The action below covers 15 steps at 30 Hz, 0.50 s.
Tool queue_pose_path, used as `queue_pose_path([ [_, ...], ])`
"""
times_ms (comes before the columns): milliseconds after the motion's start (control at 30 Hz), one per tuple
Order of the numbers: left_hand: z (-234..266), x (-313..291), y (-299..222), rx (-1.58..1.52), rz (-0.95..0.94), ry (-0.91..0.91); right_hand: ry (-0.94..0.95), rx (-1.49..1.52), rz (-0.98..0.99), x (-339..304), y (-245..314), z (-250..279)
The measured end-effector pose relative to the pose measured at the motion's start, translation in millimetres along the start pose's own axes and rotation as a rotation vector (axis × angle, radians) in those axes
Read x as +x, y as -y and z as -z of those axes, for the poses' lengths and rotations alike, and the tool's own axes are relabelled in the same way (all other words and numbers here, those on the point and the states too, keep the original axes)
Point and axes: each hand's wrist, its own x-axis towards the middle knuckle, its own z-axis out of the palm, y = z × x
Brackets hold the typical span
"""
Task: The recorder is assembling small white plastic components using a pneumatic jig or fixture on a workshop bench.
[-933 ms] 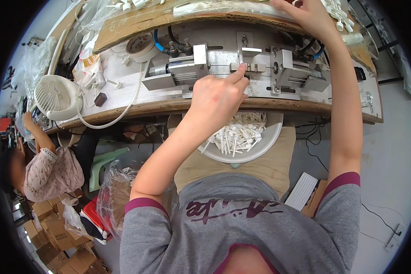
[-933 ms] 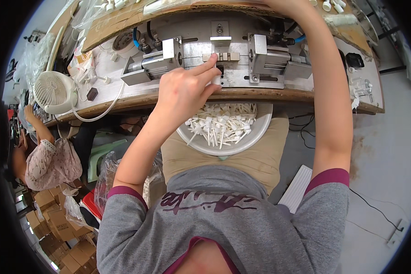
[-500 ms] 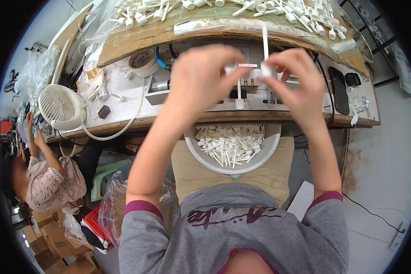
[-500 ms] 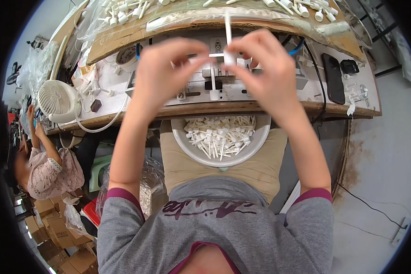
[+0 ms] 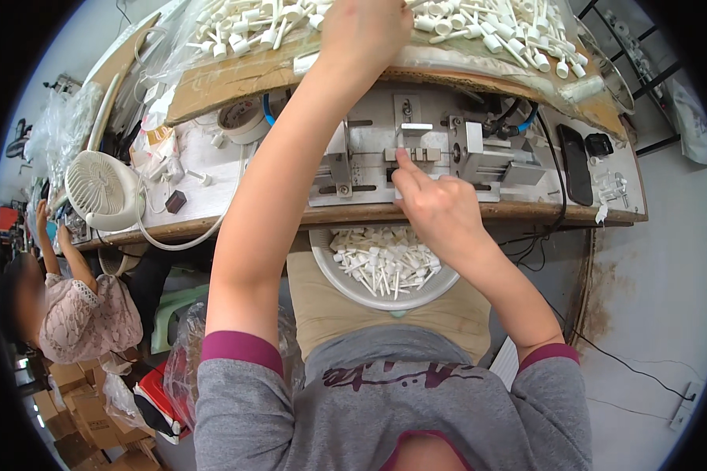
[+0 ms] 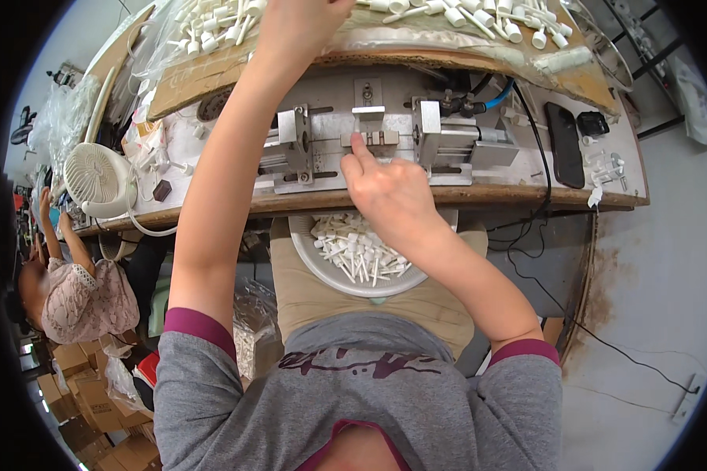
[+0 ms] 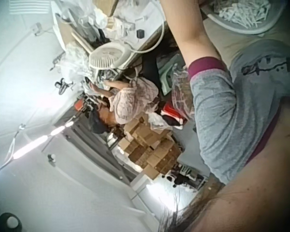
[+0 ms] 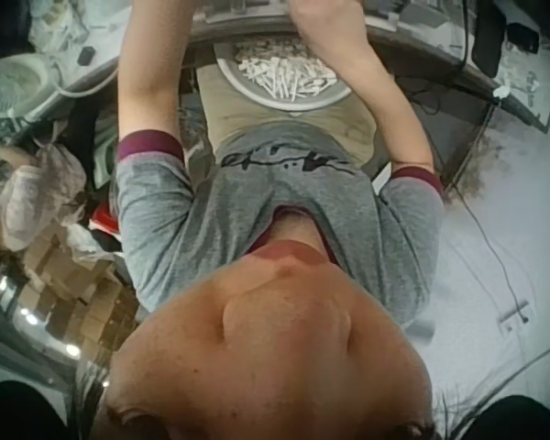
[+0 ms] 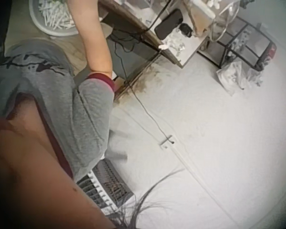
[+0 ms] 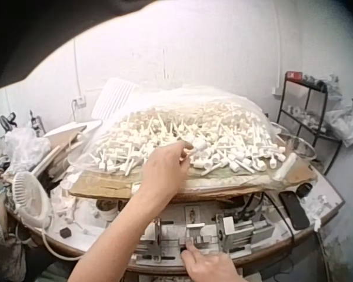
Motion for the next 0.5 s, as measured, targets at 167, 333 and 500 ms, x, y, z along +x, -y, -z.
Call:
queue_pose_path([
  [167, 73, -23, -31, -0.133, -0.127, -0.076, 0.066, 0.008, 0.000, 3, -2, 2],
  [333, 98, -85, -35, -0.128, -0.031, 0.061, -0.069, 0.339, -0.098, 57, -38, 46],
  [500, 84, -141, -62, -0.212, 0.048, 0.278, -0.379, 0.019, 0.072, 169, -95, 51],
])
